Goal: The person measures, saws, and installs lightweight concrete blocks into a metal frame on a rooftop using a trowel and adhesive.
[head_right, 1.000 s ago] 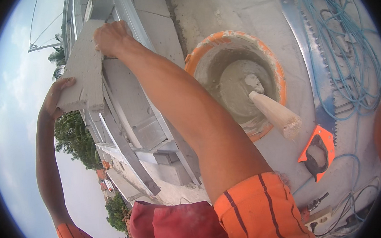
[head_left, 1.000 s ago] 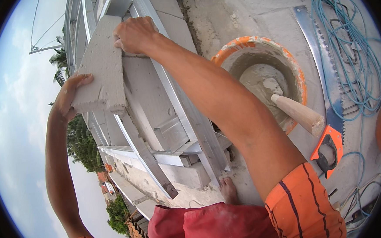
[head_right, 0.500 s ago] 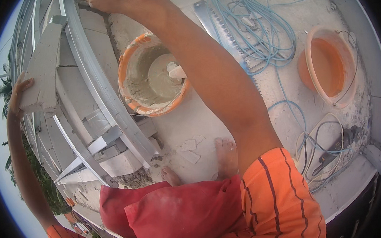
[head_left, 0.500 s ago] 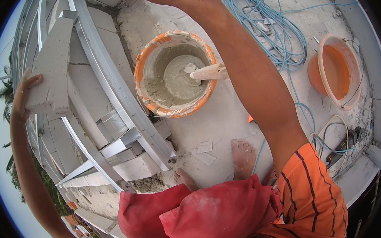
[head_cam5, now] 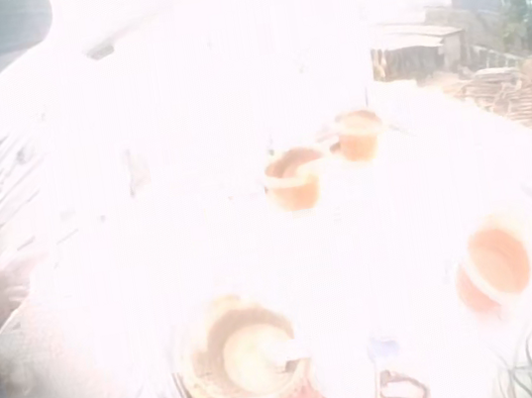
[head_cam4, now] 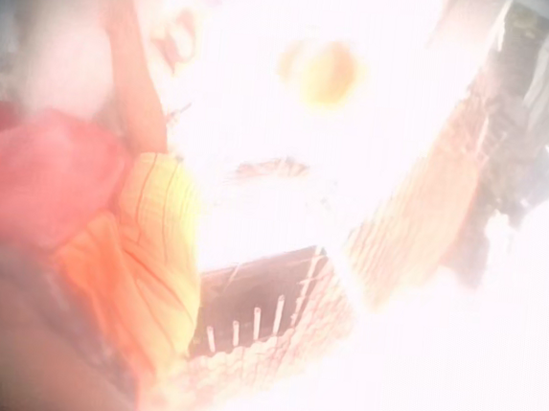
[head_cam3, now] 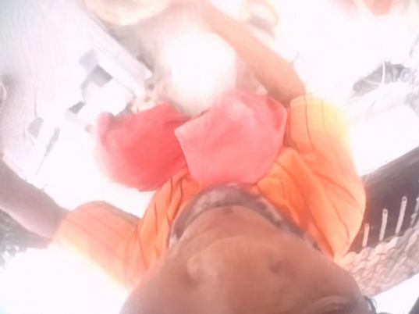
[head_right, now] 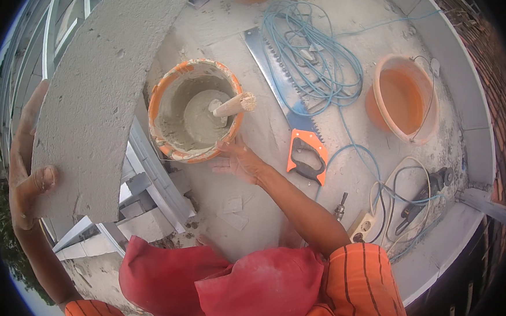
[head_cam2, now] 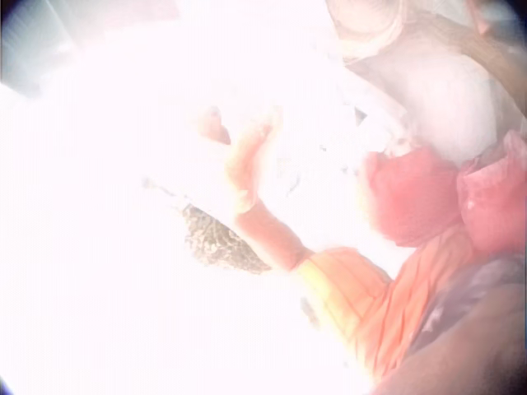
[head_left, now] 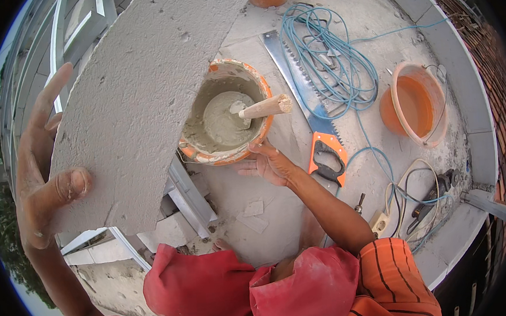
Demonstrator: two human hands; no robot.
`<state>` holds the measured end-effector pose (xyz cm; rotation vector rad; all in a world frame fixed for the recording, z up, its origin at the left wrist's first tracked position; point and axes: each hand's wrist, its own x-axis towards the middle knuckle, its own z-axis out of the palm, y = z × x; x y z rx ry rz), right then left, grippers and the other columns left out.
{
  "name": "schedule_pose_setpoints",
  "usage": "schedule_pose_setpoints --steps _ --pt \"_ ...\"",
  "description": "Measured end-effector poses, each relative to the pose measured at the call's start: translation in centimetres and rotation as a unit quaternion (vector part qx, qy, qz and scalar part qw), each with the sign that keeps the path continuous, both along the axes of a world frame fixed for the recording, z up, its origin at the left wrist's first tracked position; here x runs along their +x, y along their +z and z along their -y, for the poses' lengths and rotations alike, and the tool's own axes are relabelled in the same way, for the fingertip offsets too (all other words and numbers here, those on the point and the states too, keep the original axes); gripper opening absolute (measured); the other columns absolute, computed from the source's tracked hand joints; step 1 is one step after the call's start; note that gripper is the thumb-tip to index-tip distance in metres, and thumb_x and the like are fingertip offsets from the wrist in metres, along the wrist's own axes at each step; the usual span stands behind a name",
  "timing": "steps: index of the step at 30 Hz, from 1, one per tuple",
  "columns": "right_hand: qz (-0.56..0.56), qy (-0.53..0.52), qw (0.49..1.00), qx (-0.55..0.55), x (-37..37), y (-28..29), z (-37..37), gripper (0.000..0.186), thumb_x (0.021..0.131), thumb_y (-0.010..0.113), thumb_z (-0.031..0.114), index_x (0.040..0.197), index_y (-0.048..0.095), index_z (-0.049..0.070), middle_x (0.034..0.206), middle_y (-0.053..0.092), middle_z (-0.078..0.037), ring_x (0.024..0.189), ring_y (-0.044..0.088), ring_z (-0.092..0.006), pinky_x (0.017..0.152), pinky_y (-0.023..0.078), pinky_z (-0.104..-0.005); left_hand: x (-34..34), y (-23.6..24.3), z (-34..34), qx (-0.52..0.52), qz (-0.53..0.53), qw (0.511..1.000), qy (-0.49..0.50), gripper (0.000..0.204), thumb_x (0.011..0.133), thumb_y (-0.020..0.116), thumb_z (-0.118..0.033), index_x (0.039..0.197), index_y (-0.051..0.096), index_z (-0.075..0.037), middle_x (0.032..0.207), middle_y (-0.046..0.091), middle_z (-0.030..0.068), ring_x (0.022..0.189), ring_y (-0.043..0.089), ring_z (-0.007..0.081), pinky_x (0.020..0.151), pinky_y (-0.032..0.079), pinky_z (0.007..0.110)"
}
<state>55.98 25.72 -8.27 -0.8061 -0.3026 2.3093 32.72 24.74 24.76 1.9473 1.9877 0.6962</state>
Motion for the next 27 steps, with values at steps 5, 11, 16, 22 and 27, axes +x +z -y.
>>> schedule_pose_setpoints --steps 5,11,16,22,27 --pt "-0.112 -0.116 0.987 0.011 -4.2 -2.2 -1.7 0.069 0.090 0.057 0.015 0.144 0.015 0.012 0.145 0.028 -0.021 0.130 0.042 -0.0334 0.105 0.039 -0.0544 2.5 -0.2 4.7 -0.131 0.050 0.987 0.075 0.124 0.044 0.079 -0.048 0.149 0.028 -0.004 0.102 0.066 0.0227 0.094 0.068 0.0370 0.091 0.052 0.049" --pt "-0.168 -0.110 0.979 0.042 -8.4 -2.6 -13.9 0.059 0.090 0.060 0.016 0.138 0.029 0.007 0.134 0.041 -0.016 0.120 0.051 -0.0271 0.099 0.044 -0.0445 4.0 -2.7 5.6 -0.178 0.096 0.977 0.066 0.124 0.041 0.083 -0.043 0.149 0.032 -0.010 0.100 0.067 0.0216 0.092 0.068 0.0369 0.092 0.049 0.049" --pt "-0.078 -0.173 0.975 0.115 -7.6 -2.4 -21.1 0.049 0.089 0.063 0.018 0.132 0.044 0.003 0.122 0.055 -0.013 0.112 0.058 -0.0231 0.093 0.048 -0.0364 6.4 -3.6 2.6 -0.253 0.090 0.963 0.026 0.115 0.055 0.084 -0.037 0.150 0.027 -0.008 0.114 0.057 0.0291 0.110 0.058 0.0412 0.101 0.039 0.049" --pt "0.459 -0.057 0.806 0.368 8.2 -3.6 -9.6 0.046 0.083 0.068 0.014 0.125 0.055 0.000 0.111 0.066 -0.016 0.096 0.066 -0.0226 0.085 0.052 -0.0326 6.9 -10.5 -0.7 -0.334 0.123 0.934 0.042 0.122 0.045 0.084 -0.043 0.149 0.030 -0.011 0.126 0.053 0.0269 0.121 0.050 0.0421 0.108 0.030 0.053" --pt "0.590 0.091 0.657 0.461 15.3 -4.3 4.5 0.045 0.071 0.077 0.010 0.112 0.059 0.003 0.093 0.064 -0.013 0.088 0.061 -0.0302 0.080 0.048 -0.0400 8.5 -19.0 -5.2 -0.379 0.090 0.918 -0.071 0.116 0.052 0.081 -0.032 0.151 0.024 -0.013 0.146 0.036 0.0242 0.136 0.032 0.0389 0.115 0.023 0.050"
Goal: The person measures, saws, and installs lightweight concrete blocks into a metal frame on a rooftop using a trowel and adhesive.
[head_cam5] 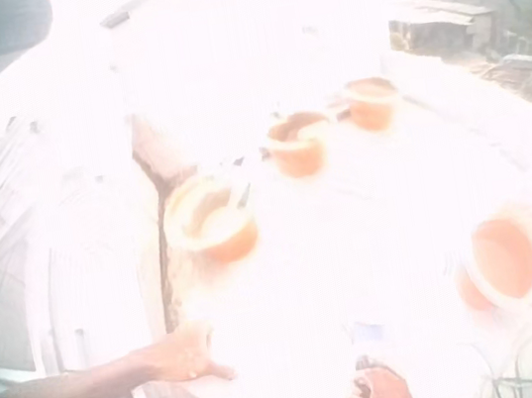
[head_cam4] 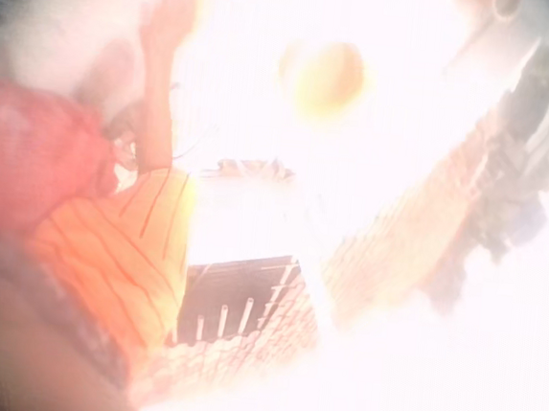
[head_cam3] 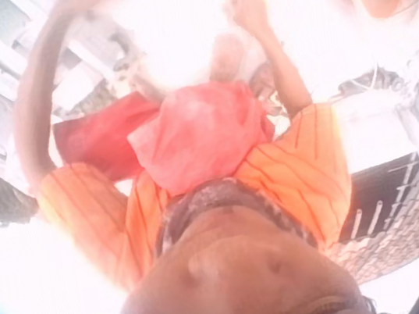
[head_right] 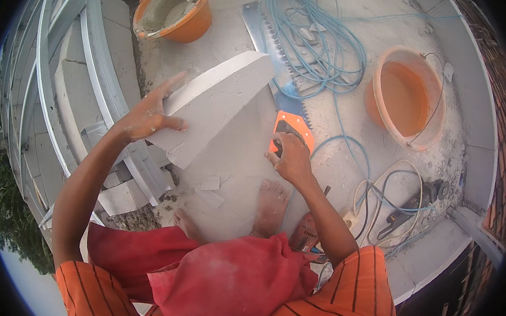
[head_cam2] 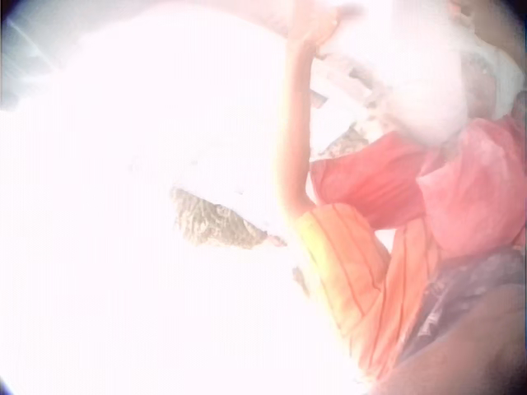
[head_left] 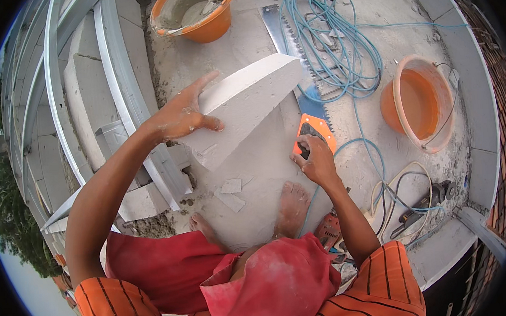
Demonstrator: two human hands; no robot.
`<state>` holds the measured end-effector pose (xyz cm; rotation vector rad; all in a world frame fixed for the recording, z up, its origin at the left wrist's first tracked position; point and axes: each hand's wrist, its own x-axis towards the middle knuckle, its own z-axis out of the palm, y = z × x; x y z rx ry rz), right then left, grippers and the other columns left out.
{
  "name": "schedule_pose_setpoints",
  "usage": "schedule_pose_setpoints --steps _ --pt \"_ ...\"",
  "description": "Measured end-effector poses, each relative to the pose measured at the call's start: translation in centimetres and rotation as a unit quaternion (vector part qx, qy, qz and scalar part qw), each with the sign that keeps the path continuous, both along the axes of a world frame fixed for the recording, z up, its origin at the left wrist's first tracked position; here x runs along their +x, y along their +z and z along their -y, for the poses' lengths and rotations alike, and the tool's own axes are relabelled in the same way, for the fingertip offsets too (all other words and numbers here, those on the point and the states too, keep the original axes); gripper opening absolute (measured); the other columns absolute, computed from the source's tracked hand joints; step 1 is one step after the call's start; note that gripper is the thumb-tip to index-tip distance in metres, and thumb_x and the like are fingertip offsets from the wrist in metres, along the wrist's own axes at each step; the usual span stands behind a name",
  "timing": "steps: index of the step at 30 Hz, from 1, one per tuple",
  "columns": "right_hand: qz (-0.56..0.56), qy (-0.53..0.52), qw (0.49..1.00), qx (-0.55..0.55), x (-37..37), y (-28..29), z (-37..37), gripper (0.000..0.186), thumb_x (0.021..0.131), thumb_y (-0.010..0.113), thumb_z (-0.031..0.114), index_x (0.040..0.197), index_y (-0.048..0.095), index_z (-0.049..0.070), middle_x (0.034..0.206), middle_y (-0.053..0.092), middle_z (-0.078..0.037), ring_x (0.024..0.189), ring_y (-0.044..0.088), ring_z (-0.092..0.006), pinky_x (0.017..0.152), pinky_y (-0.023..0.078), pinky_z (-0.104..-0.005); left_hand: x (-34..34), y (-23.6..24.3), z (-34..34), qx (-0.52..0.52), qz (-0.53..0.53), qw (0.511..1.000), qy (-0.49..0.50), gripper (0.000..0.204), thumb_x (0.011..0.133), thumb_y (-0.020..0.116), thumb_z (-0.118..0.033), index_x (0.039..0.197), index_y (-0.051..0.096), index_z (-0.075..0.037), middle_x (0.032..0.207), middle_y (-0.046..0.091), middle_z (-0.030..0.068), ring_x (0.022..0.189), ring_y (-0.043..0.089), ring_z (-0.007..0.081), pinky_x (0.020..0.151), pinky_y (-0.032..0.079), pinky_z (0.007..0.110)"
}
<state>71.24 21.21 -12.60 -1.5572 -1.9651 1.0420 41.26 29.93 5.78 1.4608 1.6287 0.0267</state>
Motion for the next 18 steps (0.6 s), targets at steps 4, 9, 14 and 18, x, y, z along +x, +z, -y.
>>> schedule_pose_setpoints --steps 4,9,14,18 --pt "0.088 0.001 0.995 0.056 0.6 -0.6 2.3 0.058 0.072 0.075 0.005 0.124 0.049 0.005 0.114 0.061 -0.019 0.105 0.059 -0.0361 0.093 0.045 -0.0430 -0.6 -4.8 -3.0 0.027 -0.022 0.996 -0.088 0.117 0.049 0.079 -0.025 0.151 0.022 -0.014 0.151 0.030 0.0201 0.139 0.030 0.0367 0.117 0.023 0.047" --pt "0.004 -0.152 0.988 -0.032 3.1 2.0 0.6 0.058 0.070 0.058 -0.006 0.126 0.045 0.001 0.100 0.064 -0.016 0.087 0.065 -0.0312 0.074 0.051 -0.0359 -3.8 -8.0 -3.8 0.059 0.005 0.996 -0.073 0.117 0.046 0.076 -0.016 0.151 0.024 -0.018 0.150 0.033 0.0170 0.138 0.031 0.0350 0.116 0.025 0.046" --pt "-0.343 -0.213 0.906 -0.128 8.1 7.7 0.5 0.071 0.068 0.045 -0.002 0.138 0.043 0.005 0.068 0.047 -0.001 0.053 0.043 -0.0072 0.050 0.037 -0.0213 -4.3 -7.1 -5.0 -0.050 0.081 0.995 -0.019 0.107 0.046 0.072 -0.011 0.147 0.036 -0.021 0.144 0.042 0.0140 0.130 0.042 0.0326 0.112 0.033 0.043" --pt "-0.264 -0.230 0.935 -0.044 7.8 10.2 6.5 0.063 0.080 0.057 0.014 0.138 0.040 -0.004 0.064 0.048 -0.001 0.052 0.044 -0.0074 0.052 0.038 -0.0215 -3.9 -8.6 -7.1 -0.100 0.083 0.989 -0.065 0.095 0.050 0.067 -0.007 0.142 0.046 -0.016 0.132 0.053 0.0192 0.117 0.055 0.0308 0.095 0.048 0.041"
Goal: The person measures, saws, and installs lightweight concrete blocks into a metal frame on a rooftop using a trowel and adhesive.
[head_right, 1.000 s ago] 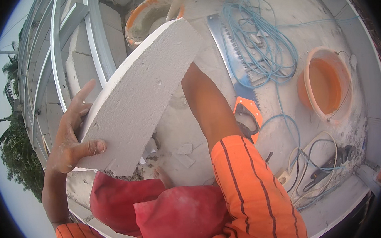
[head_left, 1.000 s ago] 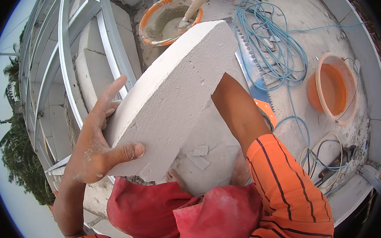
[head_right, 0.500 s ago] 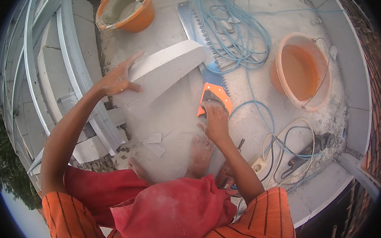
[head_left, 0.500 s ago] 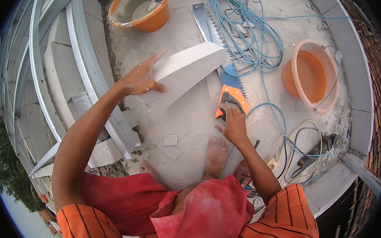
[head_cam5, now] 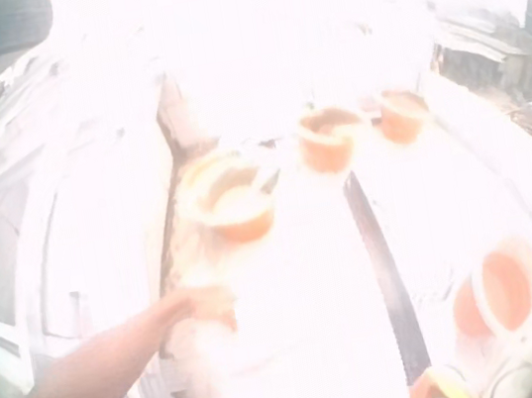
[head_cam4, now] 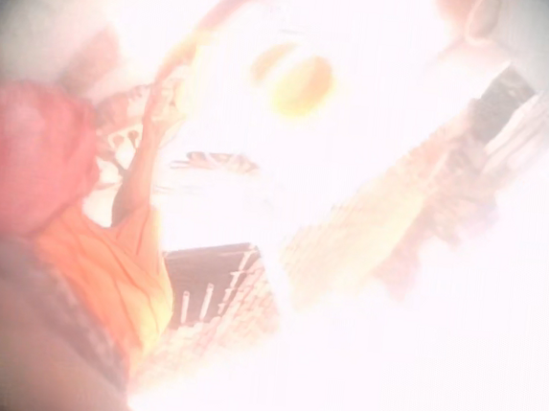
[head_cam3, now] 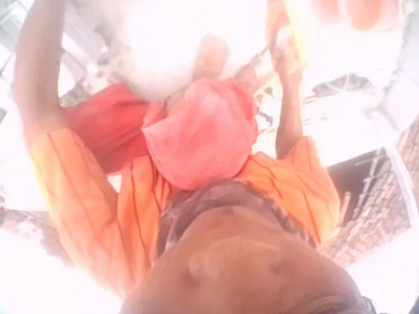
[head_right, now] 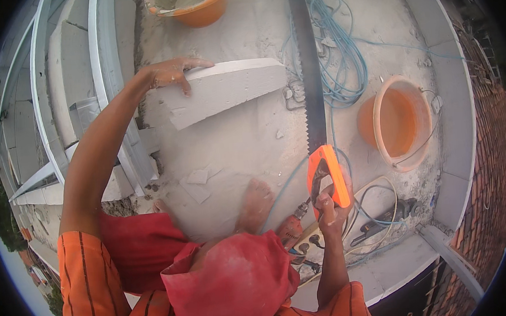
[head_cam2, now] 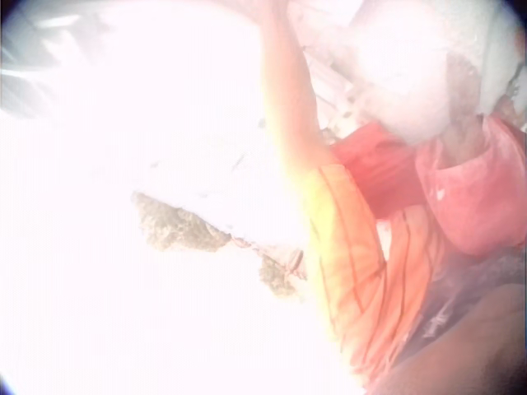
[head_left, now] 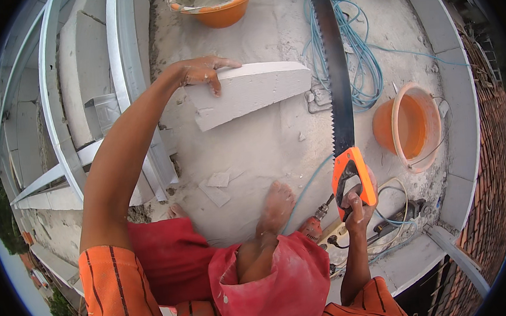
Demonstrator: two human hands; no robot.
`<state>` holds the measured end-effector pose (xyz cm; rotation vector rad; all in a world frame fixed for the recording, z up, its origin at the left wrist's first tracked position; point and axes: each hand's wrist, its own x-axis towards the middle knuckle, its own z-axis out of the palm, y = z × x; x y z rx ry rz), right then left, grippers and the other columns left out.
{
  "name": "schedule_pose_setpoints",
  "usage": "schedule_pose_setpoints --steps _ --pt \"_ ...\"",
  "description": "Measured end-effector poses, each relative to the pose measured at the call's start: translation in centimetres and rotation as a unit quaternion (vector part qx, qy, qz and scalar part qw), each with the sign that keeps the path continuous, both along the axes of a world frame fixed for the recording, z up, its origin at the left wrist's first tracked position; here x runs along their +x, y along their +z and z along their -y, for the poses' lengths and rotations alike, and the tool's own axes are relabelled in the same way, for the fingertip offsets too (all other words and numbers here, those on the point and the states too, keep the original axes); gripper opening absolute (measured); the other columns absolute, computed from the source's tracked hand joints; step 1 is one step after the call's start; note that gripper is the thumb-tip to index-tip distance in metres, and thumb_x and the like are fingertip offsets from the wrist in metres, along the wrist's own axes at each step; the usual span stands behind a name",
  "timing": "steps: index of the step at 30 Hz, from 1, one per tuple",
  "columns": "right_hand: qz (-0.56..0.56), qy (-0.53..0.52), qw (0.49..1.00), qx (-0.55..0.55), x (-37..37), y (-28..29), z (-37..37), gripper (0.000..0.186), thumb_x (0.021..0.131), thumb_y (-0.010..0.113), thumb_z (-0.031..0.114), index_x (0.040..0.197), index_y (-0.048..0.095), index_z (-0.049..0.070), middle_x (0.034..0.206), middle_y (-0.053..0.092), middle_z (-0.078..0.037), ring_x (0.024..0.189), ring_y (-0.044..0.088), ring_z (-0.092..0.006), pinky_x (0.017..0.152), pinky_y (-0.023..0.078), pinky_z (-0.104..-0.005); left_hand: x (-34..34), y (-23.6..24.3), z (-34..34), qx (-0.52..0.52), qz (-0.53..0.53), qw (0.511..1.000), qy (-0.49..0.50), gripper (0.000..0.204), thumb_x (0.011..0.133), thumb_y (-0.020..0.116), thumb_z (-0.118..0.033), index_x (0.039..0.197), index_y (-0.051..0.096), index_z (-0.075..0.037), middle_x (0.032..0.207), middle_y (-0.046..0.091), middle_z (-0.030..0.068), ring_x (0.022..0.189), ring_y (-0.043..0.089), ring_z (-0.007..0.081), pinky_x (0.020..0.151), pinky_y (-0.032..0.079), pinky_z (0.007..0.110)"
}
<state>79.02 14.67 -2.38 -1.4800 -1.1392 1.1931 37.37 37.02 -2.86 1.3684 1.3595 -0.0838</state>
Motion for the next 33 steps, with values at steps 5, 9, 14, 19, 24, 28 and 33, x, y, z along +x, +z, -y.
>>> schedule_pose_setpoints --steps 5,9,14,19,24,28,33 --pt "0.127 -0.004 0.992 0.024 -2.3 1.1 6.9 0.063 0.088 0.062 0.031 0.133 0.045 -0.009 0.072 0.056 -0.004 0.066 0.053 -0.0108 0.068 0.045 -0.0261 -1.6 -5.4 -2.6 -0.028 0.019 0.999 -0.006 0.097 0.051 0.070 -0.011 0.144 0.044 -0.017 0.134 0.053 0.0168 0.122 0.051 0.0320 0.103 0.043 0.037" --pt "0.166 0.037 0.985 0.000 -4.4 2.6 10.0 0.060 0.090 0.060 0.029 0.133 0.045 -0.009 0.085 0.059 -0.009 0.075 0.057 -0.0157 0.074 0.046 -0.0287 -0.4 -6.2 -1.9 0.111 -0.154 0.982 -0.024 0.110 0.053 0.077 -0.019 0.151 0.028 -0.015 0.143 0.044 0.0206 0.127 0.047 0.0331 0.106 0.036 0.053" --pt "0.162 0.066 0.985 -0.013 -5.9 3.0 11.3 0.056 0.092 0.058 0.026 0.133 0.045 -0.010 0.102 0.062 -0.016 0.087 0.061 -0.0219 0.081 0.048 -0.0320 3.3 -8.0 2.8 0.290 -0.309 0.906 -0.017 0.129 0.046 0.087 -0.031 0.153 0.015 -0.016 0.147 0.031 0.0216 0.136 0.029 0.0389 0.101 0.016 0.080" --pt "0.169 0.065 0.983 -0.027 -6.4 2.5 12.9 0.051 0.095 0.055 0.023 0.133 0.045 -0.009 0.122 0.060 -0.023 0.107 0.061 -0.0304 0.093 0.047 -0.0368 3.5 -8.5 1.3 0.340 -0.262 0.901 -0.059 0.122 0.048 0.085 -0.028 0.151 0.021 -0.012 0.140 0.038 0.0191 0.135 0.032 0.0367 0.101 0.014 0.081" --pt "0.192 0.068 0.979 -0.026 -6.8 2.5 12.9 0.049 0.094 0.055 0.019 0.133 0.045 -0.008 0.128 0.057 -0.026 0.121 0.055 -0.0361 0.101 0.044 -0.0401 6.4 -9.1 0.0 0.375 -0.253 0.890 -0.050 0.119 0.049 0.084 -0.026 0.149 0.023 -0.007 0.138 0.039 0.0180 0.133 0.034 0.0342 0.101 0.015 0.081" --pt "0.257 0.075 0.963 -0.037 -7.8 3.7 12.4 0.048 0.093 0.056 0.019 0.133 0.047 -0.006 0.129 0.056 -0.025 0.120 0.056 -0.0366 0.099 0.044 -0.0401 7.0 -9.0 -0.6 0.359 -0.258 0.895 -0.060 0.116 0.051 0.084 -0.023 0.148 0.022 -0.007 0.138 0.039 0.0163 0.134 0.032 0.0328 0.101 0.015 0.081" --pt "0.299 0.084 0.949 -0.042 -9.1 5.9 11.9 0.047 0.092 0.056 0.018 0.132 0.049 -0.004 0.126 0.058 -0.023 0.113 0.060 -0.0335 0.092 0.048 -0.0377 8.3 -6.7 -0.8 0.280 -0.297 0.911 -0.066 0.107 0.056 0.082 -0.016 0.145 0.023 -0.007 0.140 0.036 0.0146 0.137 0.028 0.0337 0.099 0.015 0.082"
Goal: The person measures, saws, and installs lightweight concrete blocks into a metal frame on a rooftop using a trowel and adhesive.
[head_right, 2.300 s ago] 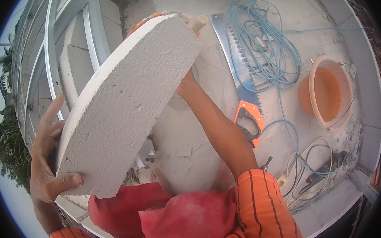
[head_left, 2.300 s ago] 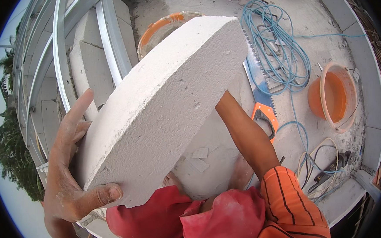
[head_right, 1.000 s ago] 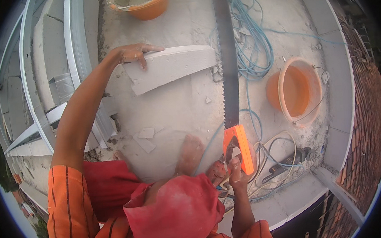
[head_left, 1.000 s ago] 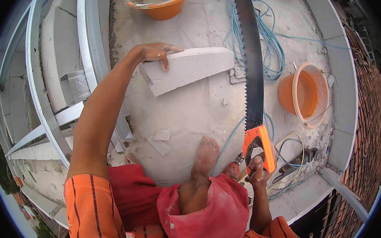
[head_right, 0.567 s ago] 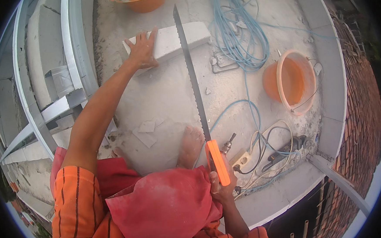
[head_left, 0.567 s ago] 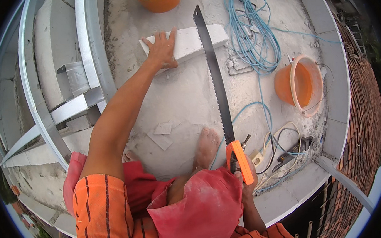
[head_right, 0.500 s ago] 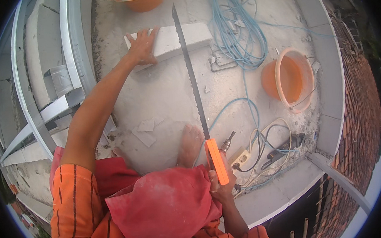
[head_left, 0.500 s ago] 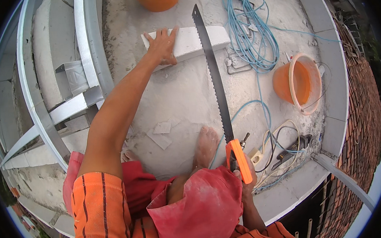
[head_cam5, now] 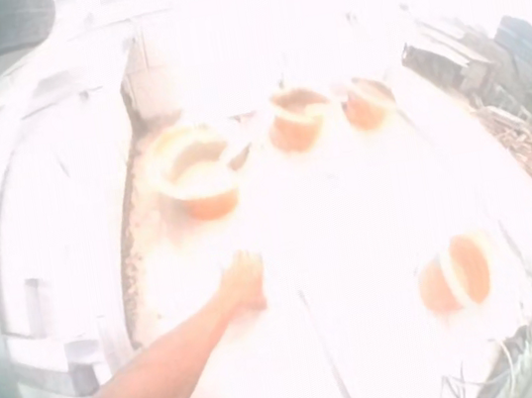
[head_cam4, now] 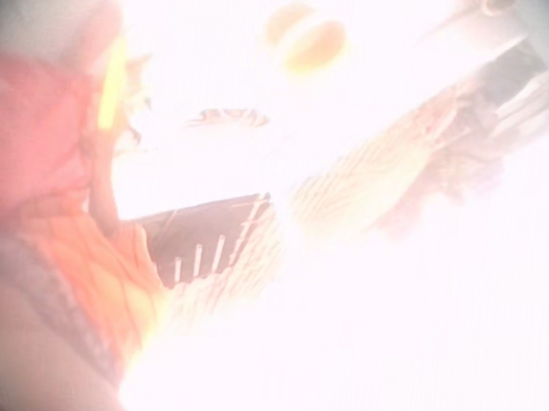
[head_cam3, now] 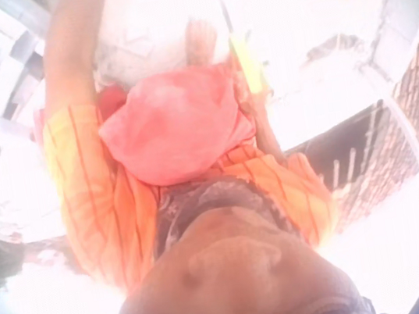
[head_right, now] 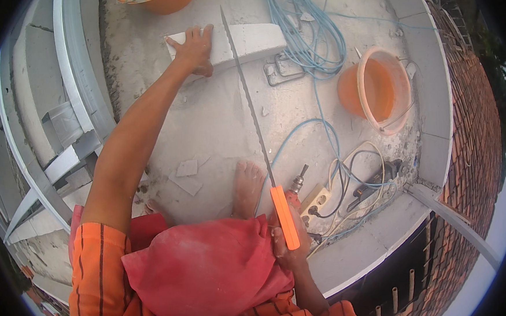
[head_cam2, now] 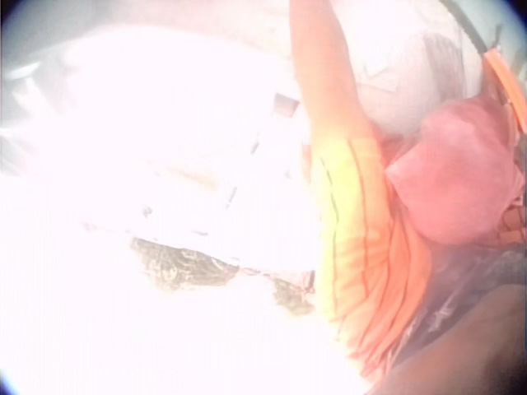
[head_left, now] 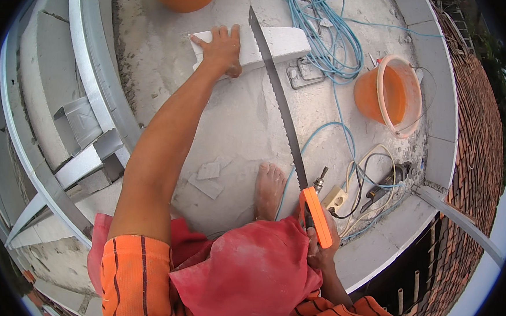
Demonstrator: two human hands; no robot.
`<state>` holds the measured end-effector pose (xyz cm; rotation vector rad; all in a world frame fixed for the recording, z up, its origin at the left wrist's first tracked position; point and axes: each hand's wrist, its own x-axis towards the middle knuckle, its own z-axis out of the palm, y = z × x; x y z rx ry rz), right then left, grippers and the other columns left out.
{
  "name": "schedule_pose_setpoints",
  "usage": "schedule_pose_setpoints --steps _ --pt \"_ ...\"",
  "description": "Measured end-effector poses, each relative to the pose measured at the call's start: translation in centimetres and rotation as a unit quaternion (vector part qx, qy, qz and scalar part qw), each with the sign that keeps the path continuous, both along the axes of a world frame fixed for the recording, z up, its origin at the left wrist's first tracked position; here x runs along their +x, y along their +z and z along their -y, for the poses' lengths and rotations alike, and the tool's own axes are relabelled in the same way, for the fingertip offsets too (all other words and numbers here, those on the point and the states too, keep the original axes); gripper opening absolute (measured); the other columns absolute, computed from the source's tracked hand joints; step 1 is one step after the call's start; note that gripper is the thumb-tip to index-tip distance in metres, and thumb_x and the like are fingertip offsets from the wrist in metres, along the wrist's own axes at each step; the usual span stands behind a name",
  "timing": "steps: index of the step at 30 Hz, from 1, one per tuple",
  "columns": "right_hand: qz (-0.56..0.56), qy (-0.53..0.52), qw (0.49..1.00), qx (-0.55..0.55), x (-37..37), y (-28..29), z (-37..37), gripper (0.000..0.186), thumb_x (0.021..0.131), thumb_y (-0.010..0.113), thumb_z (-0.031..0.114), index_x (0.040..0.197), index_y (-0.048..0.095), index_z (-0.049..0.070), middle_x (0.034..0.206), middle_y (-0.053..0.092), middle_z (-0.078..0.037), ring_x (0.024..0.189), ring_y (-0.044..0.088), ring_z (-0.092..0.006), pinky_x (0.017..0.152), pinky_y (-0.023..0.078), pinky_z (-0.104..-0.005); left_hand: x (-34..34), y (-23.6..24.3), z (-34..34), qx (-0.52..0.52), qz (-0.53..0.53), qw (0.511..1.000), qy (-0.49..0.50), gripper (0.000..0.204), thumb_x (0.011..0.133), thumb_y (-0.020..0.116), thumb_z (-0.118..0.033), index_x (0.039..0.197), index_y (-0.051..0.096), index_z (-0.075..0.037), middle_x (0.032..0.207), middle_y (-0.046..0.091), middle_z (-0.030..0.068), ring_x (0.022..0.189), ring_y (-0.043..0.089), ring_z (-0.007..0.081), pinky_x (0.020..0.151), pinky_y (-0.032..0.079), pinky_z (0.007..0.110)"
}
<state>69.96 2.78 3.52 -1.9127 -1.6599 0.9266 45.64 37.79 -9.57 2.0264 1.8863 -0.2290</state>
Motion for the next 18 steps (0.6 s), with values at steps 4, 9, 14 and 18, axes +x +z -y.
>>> schedule_pose_setpoints --steps 4,9,14,18 --pt "-0.031 -0.030 0.999 -0.028 -2.0 -0.9 -4.4 0.046 0.092 0.055 0.016 0.133 0.047 -0.002 0.120 0.060 -0.020 0.098 0.064 -0.0270 0.084 0.050 -0.0335 0.8 -0.3 -0.4 -0.022 -0.038 0.999 -0.001 0.116 0.053 0.085 -0.015 0.148 0.019 -0.011 0.144 0.033 0.0177 0.138 0.027 0.0365 0.099 0.018 0.082" --pt "-0.056 -0.013 0.998 0.036 -6.7 -2.3 -16.0 0.047 0.092 0.057 0.015 0.135 0.044 0.000 0.117 0.060 -0.019 0.094 0.064 -0.0269 0.083 0.050 -0.0344 1.3 -1.2 0.4 0.044 -0.039 0.998 0.012 0.119 0.056 0.084 -0.016 0.151 0.013 -0.016 0.143 0.034 0.0159 0.138 0.026 0.0359 0.098 0.020 0.082" --pt "-0.021 0.025 0.997 0.075 -5.7 -2.0 -12.1 0.049 0.091 0.059 0.017 0.135 0.044 0.003 0.120 0.058 -0.022 0.099 0.063 -0.0302 0.089 0.048 -0.0369 0.6 0.3 -1.3 -0.023 -0.028 0.999 0.020 0.118 0.056 0.085 -0.018 0.151 0.015 -0.019 0.143 0.035 0.0121 0.138 0.026 0.0328 0.098 0.021 0.082" --pt "-0.010 -0.004 1.000 0.005 0.1 1.8 -1.2 0.047 0.093 0.059 0.024 0.132 0.046 0.001 0.122 0.056 -0.022 0.106 0.061 -0.0304 0.092 0.047 -0.0385 0.4 1.2 -3.6 -0.127 -0.031 0.991 0.028 0.116 0.054 0.086 -0.015 0.148 0.019 -0.019 0.141 0.035 0.0108 0.137 0.027 0.0320 0.097 0.021 0.083"
